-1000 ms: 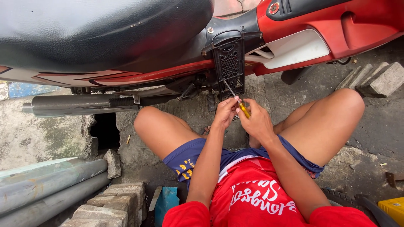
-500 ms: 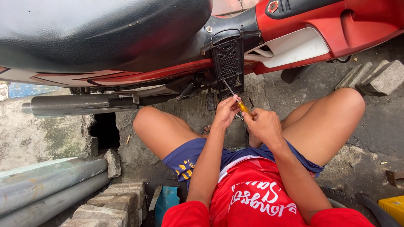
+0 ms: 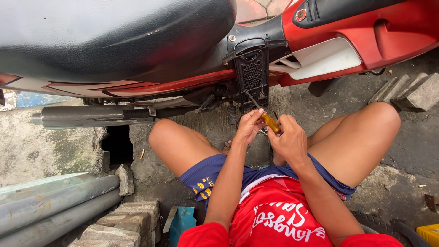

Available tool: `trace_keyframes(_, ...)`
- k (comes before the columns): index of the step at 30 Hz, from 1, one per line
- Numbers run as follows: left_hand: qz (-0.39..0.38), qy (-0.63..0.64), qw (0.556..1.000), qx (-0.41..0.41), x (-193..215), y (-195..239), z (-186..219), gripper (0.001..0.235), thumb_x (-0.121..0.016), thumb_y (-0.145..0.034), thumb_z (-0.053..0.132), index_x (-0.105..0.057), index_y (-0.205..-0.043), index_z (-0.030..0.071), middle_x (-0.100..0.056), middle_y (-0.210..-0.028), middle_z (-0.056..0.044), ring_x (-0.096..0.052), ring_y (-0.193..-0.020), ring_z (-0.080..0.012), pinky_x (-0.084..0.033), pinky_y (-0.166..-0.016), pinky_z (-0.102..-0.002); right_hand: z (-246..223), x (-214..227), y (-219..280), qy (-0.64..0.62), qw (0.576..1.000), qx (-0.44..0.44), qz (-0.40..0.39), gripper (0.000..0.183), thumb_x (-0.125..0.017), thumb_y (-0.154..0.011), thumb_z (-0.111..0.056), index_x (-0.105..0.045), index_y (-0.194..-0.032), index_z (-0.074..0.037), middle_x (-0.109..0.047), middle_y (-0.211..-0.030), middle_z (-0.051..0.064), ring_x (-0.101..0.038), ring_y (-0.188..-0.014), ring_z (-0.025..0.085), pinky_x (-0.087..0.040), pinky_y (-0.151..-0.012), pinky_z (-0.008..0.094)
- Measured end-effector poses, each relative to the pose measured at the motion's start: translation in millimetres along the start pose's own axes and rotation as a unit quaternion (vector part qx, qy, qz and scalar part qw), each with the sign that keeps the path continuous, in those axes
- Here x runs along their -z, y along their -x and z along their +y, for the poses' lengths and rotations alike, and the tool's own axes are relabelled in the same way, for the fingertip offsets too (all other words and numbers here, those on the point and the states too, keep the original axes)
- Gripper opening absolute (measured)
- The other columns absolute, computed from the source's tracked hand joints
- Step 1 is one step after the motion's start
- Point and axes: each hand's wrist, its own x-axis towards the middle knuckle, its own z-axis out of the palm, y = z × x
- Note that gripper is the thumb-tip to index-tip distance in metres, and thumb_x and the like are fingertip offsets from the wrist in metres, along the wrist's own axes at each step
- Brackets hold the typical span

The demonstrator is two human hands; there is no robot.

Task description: The person sits on the ground and uses a screwdriver to work on the side panel of a red motorcycle. They manipulate the tool to loosen or tighten screws on the black plastic cover near the seat.

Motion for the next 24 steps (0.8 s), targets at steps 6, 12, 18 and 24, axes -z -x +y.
trace_keyframes(6,-0.002,0.012,1.0,-0.011,3,-3,-5,0.017,-0.073,-0.098,0.02,-0.074,-0.104,0.004,-0.077,-0.088,-0.009,-0.076,-0.076,-0.0155,-0.066,-0.075,-0.03,-8,7,0,0.005,1.0,-0.014,-0.022,0.036,-0.084,-0.082,-0.034,-0.061,-0.1,-0.013,-0.06,-0.08,0.008,-0.07,-0.076,0.04,-0.056,-0.061,0.055)
trace_keyframes(12,-0.008,0.028,0.999,-0.015,1,-3,-3,0.018,-0.071,-0.099,0.02,-0.074,-0.105,0.003,-0.076,-0.089,-0.009,-0.076,-0.076,-0.0155,-0.065,-0.074,-0.028,-1,9,-2,-0.047,0.999,0.006,0.014,0.025,-0.082,-0.091,-0.036,-0.071,-0.096,-0.015,-0.068,-0.076,-0.001,-0.071,-0.066,0.023,-0.057,-0.059,0.037)
trace_keyframes(18,-0.02,0.017,0.999,-0.023,-3,-1,-3,0.019,-0.071,-0.1,0.019,-0.073,-0.108,0.002,-0.076,-0.09,-0.01,-0.076,-0.078,-0.0159,-0.065,-0.076,-0.029,9,-6,-1,-0.056,0.995,0.051,0.066,0.016,-0.084,-0.086,-0.017,-0.073,-0.095,-0.01,-0.066,-0.08,0.006,-0.07,-0.07,0.027,-0.057,-0.06,0.036)
trace_keyframes(24,-0.025,-0.007,0.999,-0.028,-19,15,12,0.016,-0.069,-0.101,0.02,-0.073,-0.102,0.005,-0.076,-0.084,-0.01,-0.076,-0.073,-0.0158,-0.065,-0.072,-0.027,-14,12,-6,-0.052,0.99,0.112,0.061,0.014,-0.08,-0.083,-0.001,-0.075,-0.097,-0.004,-0.06,-0.086,0.008,-0.07,-0.077,0.029,-0.059,-0.064,0.035)
